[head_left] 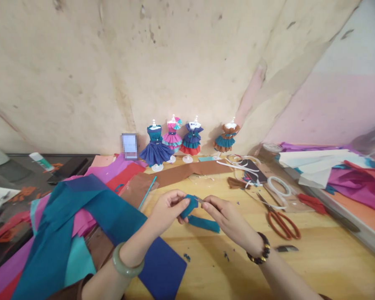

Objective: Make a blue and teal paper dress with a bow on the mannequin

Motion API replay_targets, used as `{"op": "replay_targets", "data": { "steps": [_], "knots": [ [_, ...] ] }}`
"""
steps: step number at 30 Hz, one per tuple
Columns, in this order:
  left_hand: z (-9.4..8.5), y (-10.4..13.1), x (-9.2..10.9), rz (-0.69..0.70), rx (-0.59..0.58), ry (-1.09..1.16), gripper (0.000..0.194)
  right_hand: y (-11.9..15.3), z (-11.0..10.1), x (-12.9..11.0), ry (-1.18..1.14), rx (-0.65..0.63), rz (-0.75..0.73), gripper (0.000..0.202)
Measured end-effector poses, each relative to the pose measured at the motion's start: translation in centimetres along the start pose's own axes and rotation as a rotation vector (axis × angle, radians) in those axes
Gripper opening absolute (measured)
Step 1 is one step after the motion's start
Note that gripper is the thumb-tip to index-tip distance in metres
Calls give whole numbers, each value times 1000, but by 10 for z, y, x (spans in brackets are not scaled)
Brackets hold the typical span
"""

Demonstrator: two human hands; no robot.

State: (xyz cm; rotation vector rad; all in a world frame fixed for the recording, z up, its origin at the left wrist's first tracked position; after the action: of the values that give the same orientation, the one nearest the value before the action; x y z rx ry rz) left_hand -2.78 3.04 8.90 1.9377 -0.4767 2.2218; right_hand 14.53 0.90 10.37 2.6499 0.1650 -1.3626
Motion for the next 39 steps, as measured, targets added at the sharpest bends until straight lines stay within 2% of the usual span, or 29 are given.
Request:
{"op": "replay_targets", "data": {
  "steps": [15, 21, 25, 28, 30, 32, 35, 37, 39],
  "knots": [
    [2, 0, 0, 17, 4, -39, 39, -4, 6, -5, -2, -18, -14, 37],
    [2, 0, 2, 13, 0, -48, 41, -5, 5, -5, -17, 24, -6, 40],
    [0, -1, -1, -11, 2, -53, 43, -7, -4, -1, -20, 66, 5, 42],
    [-6, -4, -9, -34, 52, -15, 45, -14, -15, 22, 110, 123, 46, 43],
    [-11, -6, -15, -53, 83, 40, 48, -21, -21, 50, 248, 148, 122, 41],
    [-15, -9, -21, -77, 112, 94, 50, -28, -27, 82, 463, 246, 211, 36],
    [-17, -10, -22, -86, 140, 145, 56, -34, -29, 117, 551, 338, 250, 26],
    [-17, -10, -20, -85, 160, 164, 61, -35, -27, 124, 582, 403, 226, 25],
    [-15, -8, -16, -89, 185, 188, 63, -34, -20, 115, 520, 461, 121, 31]
  ]
}}
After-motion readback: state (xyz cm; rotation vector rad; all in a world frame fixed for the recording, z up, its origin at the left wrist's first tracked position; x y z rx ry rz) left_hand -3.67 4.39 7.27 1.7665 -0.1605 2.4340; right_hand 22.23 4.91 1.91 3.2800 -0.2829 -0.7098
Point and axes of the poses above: each hand's wrist, its own y-axis away from the middle knuckle, its own z-axis out of the palm, x = y × z, the point moved 4 cm from there along -y, towards the middle knuckle, and after that the axes turned 12 degrees about z, right-handed, at the moved point
